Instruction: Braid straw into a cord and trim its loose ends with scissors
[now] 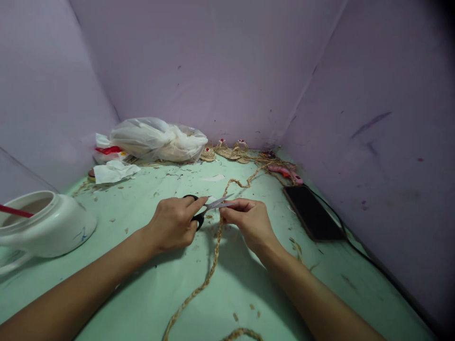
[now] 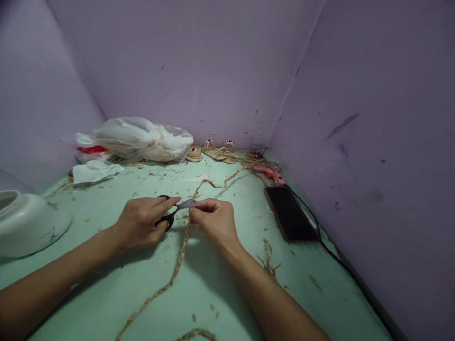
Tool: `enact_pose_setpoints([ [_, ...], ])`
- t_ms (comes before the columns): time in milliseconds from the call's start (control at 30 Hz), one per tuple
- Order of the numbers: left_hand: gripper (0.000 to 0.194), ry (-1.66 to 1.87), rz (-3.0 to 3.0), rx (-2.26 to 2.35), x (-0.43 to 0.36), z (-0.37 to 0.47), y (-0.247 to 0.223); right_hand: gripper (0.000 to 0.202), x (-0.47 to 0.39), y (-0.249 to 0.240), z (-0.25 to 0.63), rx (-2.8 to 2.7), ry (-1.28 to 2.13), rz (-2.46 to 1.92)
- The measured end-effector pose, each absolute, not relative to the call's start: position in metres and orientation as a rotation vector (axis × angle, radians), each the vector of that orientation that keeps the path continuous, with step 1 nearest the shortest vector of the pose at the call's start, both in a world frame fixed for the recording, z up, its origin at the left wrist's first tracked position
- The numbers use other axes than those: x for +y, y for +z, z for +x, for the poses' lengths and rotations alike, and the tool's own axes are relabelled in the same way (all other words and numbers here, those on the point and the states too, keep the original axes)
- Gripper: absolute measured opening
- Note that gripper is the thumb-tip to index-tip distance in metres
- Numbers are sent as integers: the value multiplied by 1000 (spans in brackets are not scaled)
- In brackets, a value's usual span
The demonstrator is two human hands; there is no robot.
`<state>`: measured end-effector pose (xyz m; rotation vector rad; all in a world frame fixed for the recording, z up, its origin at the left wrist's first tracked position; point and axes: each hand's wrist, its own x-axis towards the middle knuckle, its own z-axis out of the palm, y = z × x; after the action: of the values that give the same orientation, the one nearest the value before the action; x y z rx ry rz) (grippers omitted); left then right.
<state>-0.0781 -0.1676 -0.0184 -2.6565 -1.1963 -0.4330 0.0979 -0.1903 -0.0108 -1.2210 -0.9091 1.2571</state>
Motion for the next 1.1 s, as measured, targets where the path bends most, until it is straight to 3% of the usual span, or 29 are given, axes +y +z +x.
enact_pose_setpoints([
  [400,46,-468,-2902,-1316,-167,-79,-19,5,-189,-10,100,-917,1262,-1235],
  [533,28,-1097,-3036,-1710,-164,-73,-15,17,-189,-10,99,-864,1327,-1183],
  [600,32,-1451,-2994,-1987,-163,-70,-13,28,-189,-11,98,-895,1344,-1154],
  [667,37,-1564,-2958,-2150,-163,-68,-13,38,-189,-12,97,-922,1335,-1150],
  [800,33,-1159,-2952,-1799,-168,-70,-14,27,-190,-15,97,-973,1252,-1232],
  [900,42,-800,-2871,-1483,-172,-72,-15,17,-190,-16,98,-1029,1167,-1299],
  [1100,51,-398,-2713,-1388,-172,-71,-18,20,-192,-14,97,-1106,1033,-1350],
])
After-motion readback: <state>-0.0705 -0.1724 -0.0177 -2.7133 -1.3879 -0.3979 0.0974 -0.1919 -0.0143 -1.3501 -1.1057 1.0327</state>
